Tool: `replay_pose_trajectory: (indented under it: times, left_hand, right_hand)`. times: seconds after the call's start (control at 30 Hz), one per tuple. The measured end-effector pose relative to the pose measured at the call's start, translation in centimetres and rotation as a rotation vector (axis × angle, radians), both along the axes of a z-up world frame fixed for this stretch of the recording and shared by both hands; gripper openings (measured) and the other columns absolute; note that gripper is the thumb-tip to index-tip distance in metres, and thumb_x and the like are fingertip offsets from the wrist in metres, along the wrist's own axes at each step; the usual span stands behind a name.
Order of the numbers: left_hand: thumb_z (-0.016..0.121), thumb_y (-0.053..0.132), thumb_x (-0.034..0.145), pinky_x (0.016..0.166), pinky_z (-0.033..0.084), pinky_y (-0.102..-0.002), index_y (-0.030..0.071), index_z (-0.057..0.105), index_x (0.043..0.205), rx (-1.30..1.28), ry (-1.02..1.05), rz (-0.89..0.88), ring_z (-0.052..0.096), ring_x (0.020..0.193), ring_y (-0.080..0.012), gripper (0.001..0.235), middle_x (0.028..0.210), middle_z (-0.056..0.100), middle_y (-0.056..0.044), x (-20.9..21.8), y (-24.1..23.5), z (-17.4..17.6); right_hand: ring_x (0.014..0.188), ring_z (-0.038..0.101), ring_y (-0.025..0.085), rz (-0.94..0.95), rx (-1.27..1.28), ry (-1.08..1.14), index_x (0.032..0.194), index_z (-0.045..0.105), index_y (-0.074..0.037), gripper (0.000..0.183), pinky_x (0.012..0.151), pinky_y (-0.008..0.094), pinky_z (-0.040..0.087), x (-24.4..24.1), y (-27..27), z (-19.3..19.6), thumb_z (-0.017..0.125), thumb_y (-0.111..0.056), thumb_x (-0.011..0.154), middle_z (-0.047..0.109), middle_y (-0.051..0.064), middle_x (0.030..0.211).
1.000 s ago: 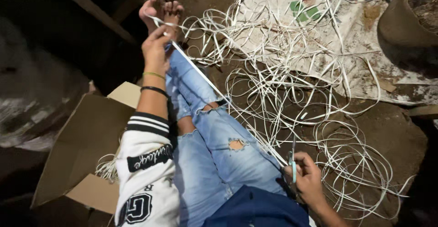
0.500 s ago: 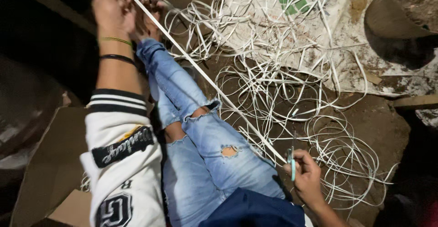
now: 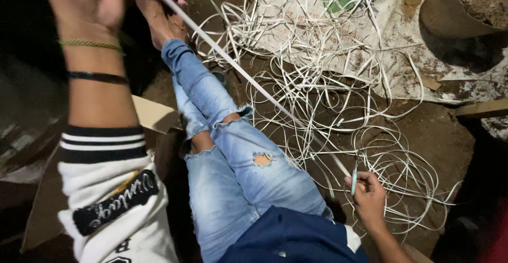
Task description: The person sits on the floor and uses scissors to cut a long white cable into shorter segments. The person holds the cable with one hand and cuts it with the other, placing the cut pieces into a nearby cardboard box.
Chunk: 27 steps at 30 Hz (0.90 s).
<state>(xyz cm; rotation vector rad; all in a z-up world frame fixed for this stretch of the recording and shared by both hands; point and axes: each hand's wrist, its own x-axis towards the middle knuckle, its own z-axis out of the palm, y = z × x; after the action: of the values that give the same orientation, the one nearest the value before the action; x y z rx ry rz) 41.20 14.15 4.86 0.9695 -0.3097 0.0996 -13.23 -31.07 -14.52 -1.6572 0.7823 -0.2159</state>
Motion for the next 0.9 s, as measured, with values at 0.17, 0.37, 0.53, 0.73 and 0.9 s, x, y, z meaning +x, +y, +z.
replay_pose_trajectory:
  times: [0.17,0.37,0.53,0.73,0.9]
  left_hand:
    - [0.061,-0.006,0.096,0.070,0.057,-0.031,-0.009,0.073,0.109,-0.068,0.303,-0.018,0.066,0.075,-0.0218,0.018,0.093,0.073,-0.014,-7.5,-3.3,-4.3]
    - [0.068,-0.002,0.089,0.063,0.055,-0.026,-0.003,0.070,0.104,0.090,0.527,-0.058,0.064,0.069,-0.0157,0.015,0.093,0.073,-0.012,-20.4,-8.3,-10.8]
    - [0.068,-0.003,0.089,0.067,0.055,-0.025,-0.002,0.071,0.104,0.144,0.431,-0.148,0.065,0.074,-0.0137,0.016,0.098,0.074,-0.011,-30.5,-11.9,-9.4]
    - [0.065,-0.003,0.096,0.074,0.058,-0.025,-0.004,0.071,0.106,0.303,0.243,-0.265,0.068,0.082,-0.0128,0.012,0.101,0.074,-0.010,-37.2,-15.3,-5.8]
    - [0.063,-0.005,0.099,0.077,0.058,-0.026,-0.007,0.071,0.109,0.365,0.128,-0.289,0.068,0.084,-0.0126,0.013,0.099,0.072,-0.009,-39.4,-16.3,-4.3]
  right_hand:
    - [0.066,0.043,0.005,0.028,-0.043,-0.017,0.100,0.065,0.000,0.021,0.056,0.023,0.032,-2.2,-1.3,-1.2,0.078,-0.014,0.092,0.052,-0.003,0.077]
    - [0.069,0.059,0.008,0.142,-0.135,0.050,0.102,0.066,-0.003,0.019,0.058,0.024,0.043,-1.8,-2.2,0.7,0.075,-0.017,0.091,0.069,0.002,0.083]
    - [0.084,0.066,0.015,0.156,-0.296,-0.017,0.115,0.060,-0.001,0.023,0.068,0.025,0.050,1.7,-0.6,4.9,0.069,-0.015,0.099,0.074,0.014,0.106]
    - [0.084,0.059,0.011,0.315,0.192,-0.575,0.122,0.044,-0.005,0.028,0.065,0.020,0.048,7.2,4.9,8.5,0.063,-0.007,0.102,0.066,0.022,0.136]
    - [0.136,0.061,0.020,0.490,0.321,-0.837,0.126,0.042,-0.006,0.031,0.078,0.024,0.055,12.3,10.0,10.4,0.063,-0.016,0.106,0.059,0.012,0.127]
